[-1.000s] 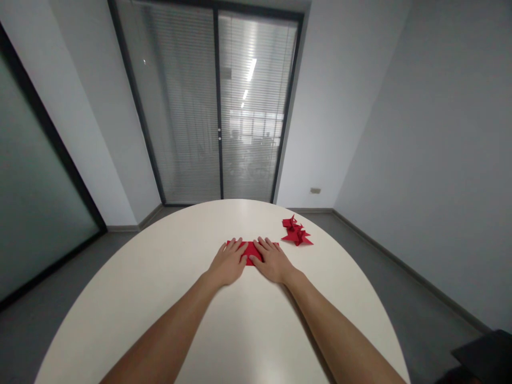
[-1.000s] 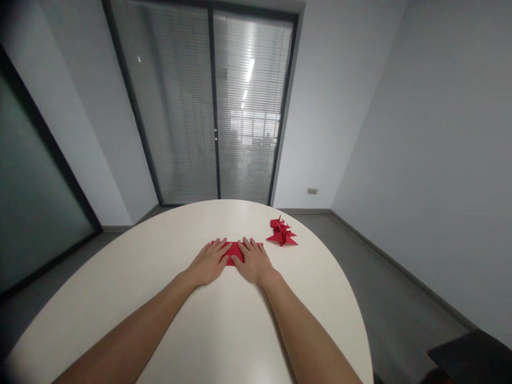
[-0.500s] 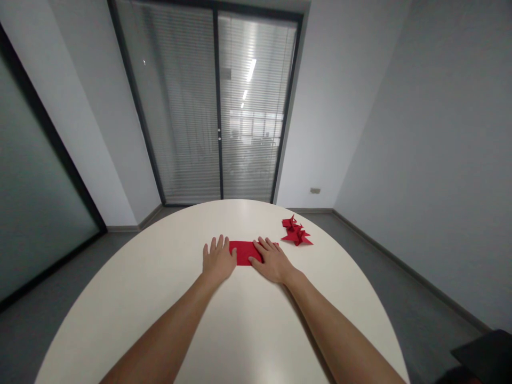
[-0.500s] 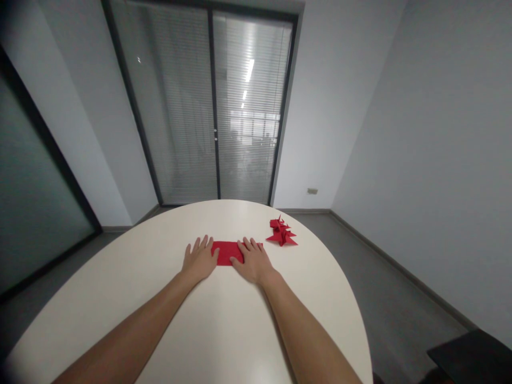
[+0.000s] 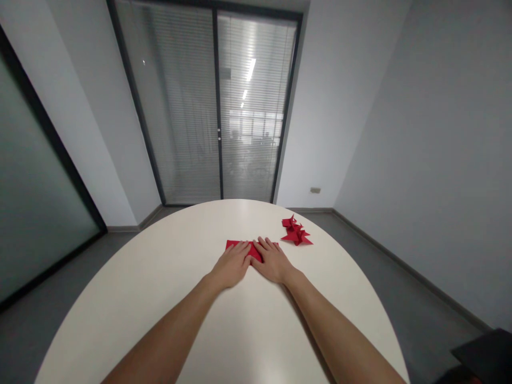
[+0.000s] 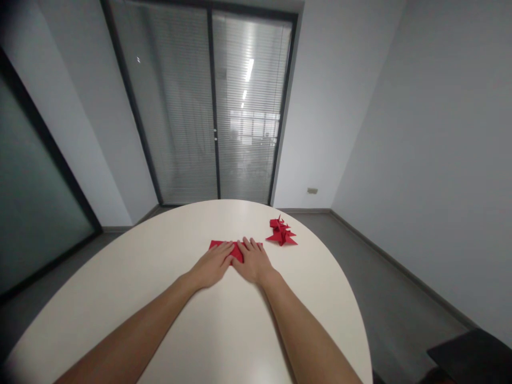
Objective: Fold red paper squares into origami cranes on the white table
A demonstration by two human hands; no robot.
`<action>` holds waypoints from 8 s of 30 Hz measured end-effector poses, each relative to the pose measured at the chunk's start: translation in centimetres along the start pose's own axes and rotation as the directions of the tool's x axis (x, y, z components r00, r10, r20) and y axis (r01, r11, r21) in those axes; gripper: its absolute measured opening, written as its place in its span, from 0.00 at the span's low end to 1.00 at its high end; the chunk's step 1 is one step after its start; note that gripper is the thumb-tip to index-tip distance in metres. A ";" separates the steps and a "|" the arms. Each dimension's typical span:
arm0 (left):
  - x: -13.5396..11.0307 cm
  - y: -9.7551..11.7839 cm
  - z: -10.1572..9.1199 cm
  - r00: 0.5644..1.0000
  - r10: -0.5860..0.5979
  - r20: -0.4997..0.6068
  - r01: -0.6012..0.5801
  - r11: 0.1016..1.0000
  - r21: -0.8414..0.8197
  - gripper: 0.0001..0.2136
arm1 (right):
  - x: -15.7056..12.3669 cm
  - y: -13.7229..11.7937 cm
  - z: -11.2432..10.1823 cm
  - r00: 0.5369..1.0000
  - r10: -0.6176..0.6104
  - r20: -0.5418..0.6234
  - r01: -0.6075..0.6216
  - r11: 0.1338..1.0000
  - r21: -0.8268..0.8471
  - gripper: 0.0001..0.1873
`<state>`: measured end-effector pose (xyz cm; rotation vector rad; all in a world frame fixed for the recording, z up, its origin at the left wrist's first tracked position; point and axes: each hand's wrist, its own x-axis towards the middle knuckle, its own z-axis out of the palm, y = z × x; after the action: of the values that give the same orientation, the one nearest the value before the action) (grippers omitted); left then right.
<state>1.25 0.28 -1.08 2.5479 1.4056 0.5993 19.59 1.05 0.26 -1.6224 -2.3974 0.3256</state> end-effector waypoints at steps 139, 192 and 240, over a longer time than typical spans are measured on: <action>0.2 -1.7 0.7 0.971 -0.047 -0.234 0.036 0.998 -0.052 0.21 | 1.0 1.4 0.5 0.928 -0.163 -0.334 0.269 0.915 0.302 0.16; -0.2 0.5 -1.2 0.986 0.121 -0.115 -0.117 0.992 0.040 0.14 | -0.1 -0.2 0.1 0.996 0.079 0.046 -0.071 0.985 -0.159 0.37; -0.1 -0.3 -0.5 0.973 -0.205 -0.104 0.223 0.953 0.206 0.26 | 0.0 0.0 -0.7 0.993 0.029 -0.116 -0.039 0.996 -0.086 0.25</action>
<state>0.78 0.34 -0.72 2.5029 1.8402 0.5443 19.78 1.05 0.93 -1.6722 -2.3311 0.1297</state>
